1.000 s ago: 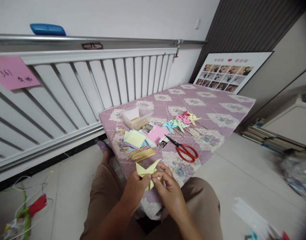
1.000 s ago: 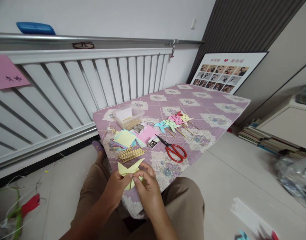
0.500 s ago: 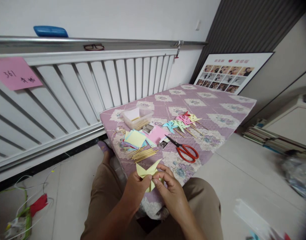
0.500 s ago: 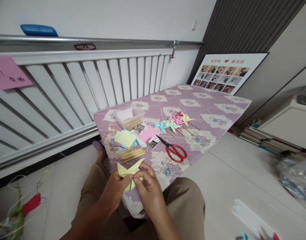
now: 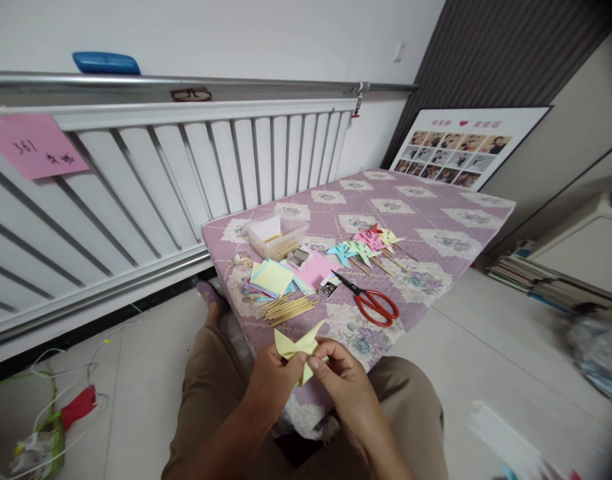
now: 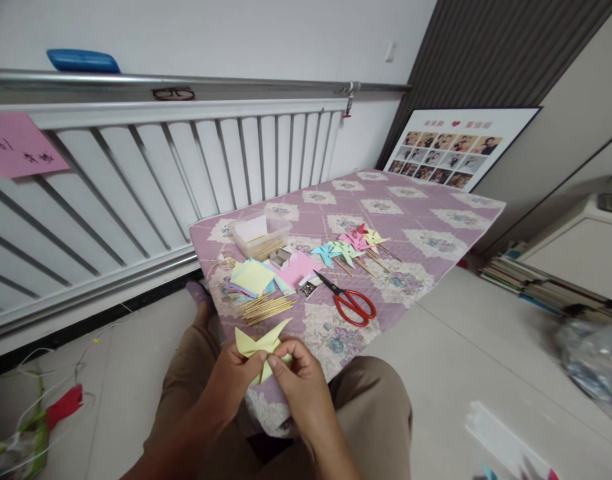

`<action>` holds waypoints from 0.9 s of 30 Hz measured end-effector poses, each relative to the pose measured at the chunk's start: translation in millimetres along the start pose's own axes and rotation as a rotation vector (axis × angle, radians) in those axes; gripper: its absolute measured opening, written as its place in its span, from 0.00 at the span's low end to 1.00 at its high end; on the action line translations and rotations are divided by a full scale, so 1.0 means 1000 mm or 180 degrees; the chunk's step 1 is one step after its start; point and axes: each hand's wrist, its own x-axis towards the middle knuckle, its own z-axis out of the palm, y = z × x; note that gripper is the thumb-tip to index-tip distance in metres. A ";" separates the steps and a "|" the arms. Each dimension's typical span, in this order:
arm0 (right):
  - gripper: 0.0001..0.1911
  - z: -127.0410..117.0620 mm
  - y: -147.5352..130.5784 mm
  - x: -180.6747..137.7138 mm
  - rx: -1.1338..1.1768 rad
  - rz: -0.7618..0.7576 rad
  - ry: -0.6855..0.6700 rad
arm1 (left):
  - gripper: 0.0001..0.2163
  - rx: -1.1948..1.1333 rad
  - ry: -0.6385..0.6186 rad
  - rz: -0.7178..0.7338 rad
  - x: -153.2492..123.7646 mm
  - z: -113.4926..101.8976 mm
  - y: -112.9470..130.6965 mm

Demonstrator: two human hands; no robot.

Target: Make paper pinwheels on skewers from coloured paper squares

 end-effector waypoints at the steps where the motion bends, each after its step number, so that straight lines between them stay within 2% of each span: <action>1: 0.13 0.001 -0.001 0.000 0.0148 0.0044 0.0033 | 0.09 0.0069 0.0014 0.0004 0.000 0.000 -0.001; 6: 0.19 0.006 -0.001 0.003 0.0591 0.0074 0.0213 | 0.08 0.0348 0.0070 0.0040 -0.003 -0.002 -0.002; 10: 0.20 0.007 0.000 0.006 0.0614 -0.0058 0.0328 | 0.06 0.0479 0.0070 0.0209 -0.006 -0.003 0.006; 14: 0.25 0.005 -0.001 0.005 0.0526 0.0096 0.0331 | 0.04 0.0720 0.0160 0.0369 -0.006 -0.004 0.008; 19: 0.17 0.000 -0.002 0.003 0.0070 0.0247 -0.0011 | 0.04 0.0979 0.0333 0.0527 -0.005 -0.006 0.000; 27: 0.16 -0.008 0.007 0.007 -0.0066 0.0189 -0.0199 | 0.04 0.1335 0.0455 0.0788 0.000 -0.004 -0.013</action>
